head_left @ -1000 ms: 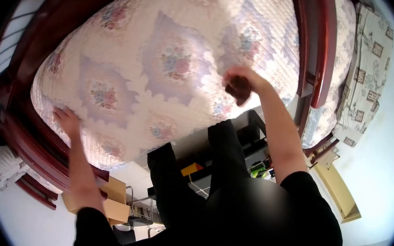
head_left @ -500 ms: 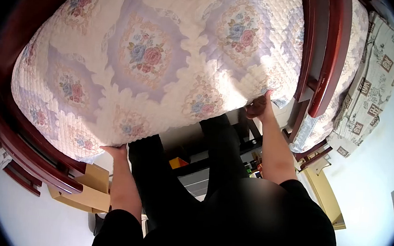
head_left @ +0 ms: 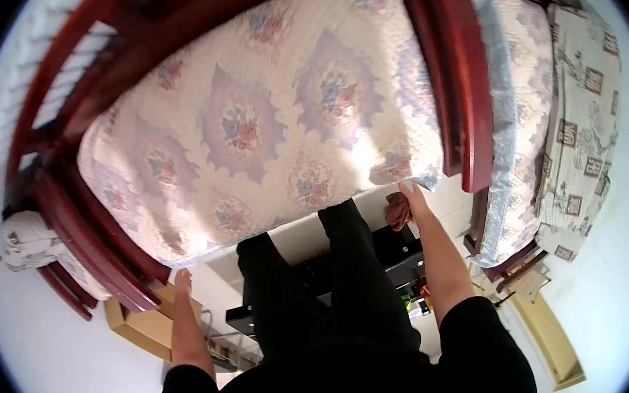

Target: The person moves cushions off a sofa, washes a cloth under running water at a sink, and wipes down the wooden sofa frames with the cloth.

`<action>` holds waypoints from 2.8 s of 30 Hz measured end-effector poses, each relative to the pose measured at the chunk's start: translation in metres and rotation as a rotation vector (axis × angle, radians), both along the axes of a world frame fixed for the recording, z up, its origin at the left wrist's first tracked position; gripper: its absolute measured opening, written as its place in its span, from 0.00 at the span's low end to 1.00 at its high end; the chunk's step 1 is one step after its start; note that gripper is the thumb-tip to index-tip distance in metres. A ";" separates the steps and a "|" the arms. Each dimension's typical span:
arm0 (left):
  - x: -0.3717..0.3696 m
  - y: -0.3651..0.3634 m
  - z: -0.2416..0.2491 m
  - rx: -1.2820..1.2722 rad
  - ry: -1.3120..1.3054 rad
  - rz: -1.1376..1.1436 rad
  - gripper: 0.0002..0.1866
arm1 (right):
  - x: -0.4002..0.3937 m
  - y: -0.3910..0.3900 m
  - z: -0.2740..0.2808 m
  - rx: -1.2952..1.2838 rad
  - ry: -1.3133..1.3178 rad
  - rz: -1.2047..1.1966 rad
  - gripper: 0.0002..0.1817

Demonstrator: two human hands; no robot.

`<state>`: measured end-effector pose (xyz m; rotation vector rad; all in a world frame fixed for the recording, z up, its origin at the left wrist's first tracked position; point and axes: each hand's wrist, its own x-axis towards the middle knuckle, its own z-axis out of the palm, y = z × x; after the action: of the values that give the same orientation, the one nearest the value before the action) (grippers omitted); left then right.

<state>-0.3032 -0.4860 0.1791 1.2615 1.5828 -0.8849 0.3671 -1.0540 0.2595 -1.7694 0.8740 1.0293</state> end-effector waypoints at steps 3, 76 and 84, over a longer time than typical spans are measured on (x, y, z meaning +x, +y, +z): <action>0.100 -0.033 0.111 -0.075 0.171 0.501 0.22 | 0.009 0.011 0.083 0.315 0.263 -0.148 0.30; 1.064 -0.950 0.500 -0.681 -0.364 -0.625 0.23 | 0.386 -1.036 0.353 -0.650 -0.512 0.154 0.27; 0.964 -1.004 0.467 -0.326 -0.716 -0.498 0.17 | 0.519 -1.080 0.317 -0.455 -0.679 0.101 0.42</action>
<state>0.6610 -1.4904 0.6457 1.5245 0.5478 -0.8110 0.8863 -2.1339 0.5770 -2.3528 0.6066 0.2305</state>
